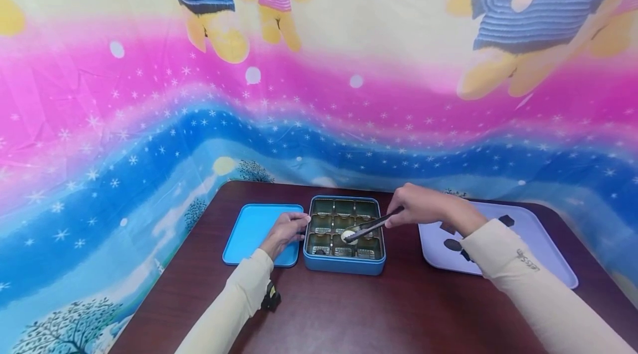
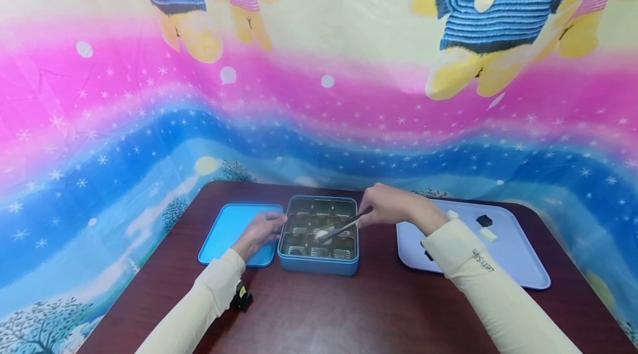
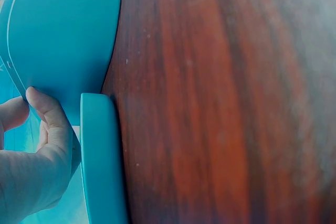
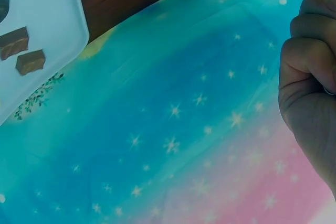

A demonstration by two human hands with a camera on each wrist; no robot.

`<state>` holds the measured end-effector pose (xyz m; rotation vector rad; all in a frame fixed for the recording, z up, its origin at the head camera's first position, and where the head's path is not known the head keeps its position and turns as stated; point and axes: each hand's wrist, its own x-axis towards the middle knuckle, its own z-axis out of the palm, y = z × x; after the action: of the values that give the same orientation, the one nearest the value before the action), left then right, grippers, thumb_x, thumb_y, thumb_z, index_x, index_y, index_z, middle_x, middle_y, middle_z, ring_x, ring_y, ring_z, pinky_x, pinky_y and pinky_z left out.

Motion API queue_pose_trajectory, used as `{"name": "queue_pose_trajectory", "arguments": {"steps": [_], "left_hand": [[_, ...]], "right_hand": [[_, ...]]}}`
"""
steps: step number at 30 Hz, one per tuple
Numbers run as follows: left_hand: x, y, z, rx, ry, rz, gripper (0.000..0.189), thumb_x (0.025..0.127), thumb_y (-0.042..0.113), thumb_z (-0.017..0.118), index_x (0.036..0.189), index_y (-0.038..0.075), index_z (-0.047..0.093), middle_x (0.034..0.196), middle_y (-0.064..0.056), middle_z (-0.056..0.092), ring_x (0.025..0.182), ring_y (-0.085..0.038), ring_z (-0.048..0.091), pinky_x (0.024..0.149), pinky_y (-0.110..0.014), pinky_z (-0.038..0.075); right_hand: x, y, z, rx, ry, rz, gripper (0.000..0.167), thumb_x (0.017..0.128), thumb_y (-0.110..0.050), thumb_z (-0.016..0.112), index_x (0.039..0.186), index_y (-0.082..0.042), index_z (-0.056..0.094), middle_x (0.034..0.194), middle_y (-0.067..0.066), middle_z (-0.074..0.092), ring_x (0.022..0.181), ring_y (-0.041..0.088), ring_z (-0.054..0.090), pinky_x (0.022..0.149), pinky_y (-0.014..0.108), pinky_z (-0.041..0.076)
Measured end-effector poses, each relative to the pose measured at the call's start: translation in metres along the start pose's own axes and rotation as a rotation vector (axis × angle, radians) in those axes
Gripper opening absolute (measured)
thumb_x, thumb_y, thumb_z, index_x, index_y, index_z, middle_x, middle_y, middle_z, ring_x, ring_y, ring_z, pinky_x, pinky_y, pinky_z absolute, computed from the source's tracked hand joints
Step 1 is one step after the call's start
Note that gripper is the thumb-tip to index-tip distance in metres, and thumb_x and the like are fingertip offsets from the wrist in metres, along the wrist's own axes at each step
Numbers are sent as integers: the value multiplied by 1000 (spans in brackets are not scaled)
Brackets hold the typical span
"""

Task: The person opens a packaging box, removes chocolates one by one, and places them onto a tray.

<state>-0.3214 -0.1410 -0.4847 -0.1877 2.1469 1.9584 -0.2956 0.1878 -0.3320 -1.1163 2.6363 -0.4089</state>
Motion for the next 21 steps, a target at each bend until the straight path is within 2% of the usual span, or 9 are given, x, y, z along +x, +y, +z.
{"name": "queue_pose_trajectory", "arguments": {"steps": [8,14,21], "left_hand": [[-1,-1,0,1,3,-3,37,100,20,62,131,-1,60,116,-15,65,91,-19,64,71,-29,55],[0,-2,-1,3,0,-2,37,100,20,62,131,-2,60,118,-15,65,92,-20,64,72,-29,56],[0,0,0,6,-1,-11,37,100,21,63,130,0,61,120,-15,64,92,-19,64,72,-29,56]], "right_hand": [[-22,14,-9,34,36,56,15,90,-37,74,92,-23,81,73,-13,67,53,4,40,51,23,37],[-39,29,-15,63,56,113,15,90,-33,75,95,-21,81,77,-11,69,54,6,44,55,24,43],[-65,52,-20,81,90,107,11,91,-33,73,86,-25,79,63,-10,60,49,1,36,50,22,38]]}}
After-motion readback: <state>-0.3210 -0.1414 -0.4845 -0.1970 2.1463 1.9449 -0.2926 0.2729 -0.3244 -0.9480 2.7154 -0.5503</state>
